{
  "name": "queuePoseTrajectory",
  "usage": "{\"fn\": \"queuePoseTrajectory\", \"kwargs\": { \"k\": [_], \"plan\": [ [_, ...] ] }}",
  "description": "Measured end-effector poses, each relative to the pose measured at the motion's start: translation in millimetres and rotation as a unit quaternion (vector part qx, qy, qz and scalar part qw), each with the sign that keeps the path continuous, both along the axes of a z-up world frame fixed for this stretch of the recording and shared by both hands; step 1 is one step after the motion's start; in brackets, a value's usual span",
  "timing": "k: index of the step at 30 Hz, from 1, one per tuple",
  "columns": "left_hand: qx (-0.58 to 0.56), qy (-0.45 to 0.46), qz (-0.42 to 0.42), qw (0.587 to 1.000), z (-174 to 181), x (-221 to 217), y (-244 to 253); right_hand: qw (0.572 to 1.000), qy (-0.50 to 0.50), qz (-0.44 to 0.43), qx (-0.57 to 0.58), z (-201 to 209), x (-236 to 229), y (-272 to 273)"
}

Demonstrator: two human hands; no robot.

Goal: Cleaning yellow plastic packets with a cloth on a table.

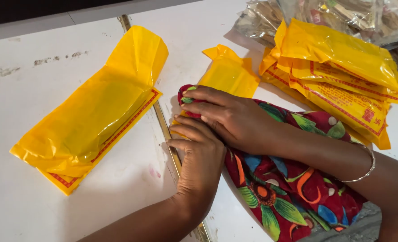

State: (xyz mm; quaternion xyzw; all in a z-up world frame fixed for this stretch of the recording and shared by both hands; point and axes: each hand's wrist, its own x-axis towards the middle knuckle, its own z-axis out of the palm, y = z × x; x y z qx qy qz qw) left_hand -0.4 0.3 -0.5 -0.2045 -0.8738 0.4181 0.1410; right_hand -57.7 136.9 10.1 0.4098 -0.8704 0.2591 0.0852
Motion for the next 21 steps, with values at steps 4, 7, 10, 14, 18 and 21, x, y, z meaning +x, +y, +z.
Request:
{"fn": "queuePoseTrajectory", "kwargs": {
  "k": [4,7,10,14,18,21],
  "plan": [
    [-0.017,0.044,0.008,0.999,-8,1,0,0.987,0.147,-0.045,0.056,-5,-13,4],
    [-0.014,0.074,0.005,0.997,-8,2,-1,0.961,0.236,-0.105,0.098,-12,-32,18],
    [-0.018,0.079,-0.001,0.997,-6,0,-1,0.928,0.287,-0.18,0.157,-19,-48,33],
    [-0.017,0.072,-0.006,0.997,-7,-4,0,0.861,0.352,-0.253,0.265,-22,-47,31],
    [-0.024,0.059,-0.02,0.998,-7,-17,-3,0.829,0.388,-0.273,0.296,-18,-27,22],
    [-0.007,0.068,0.0,0.998,-12,-28,-9,0.834,0.377,-0.258,0.31,-15,-4,13]
  ]
}}
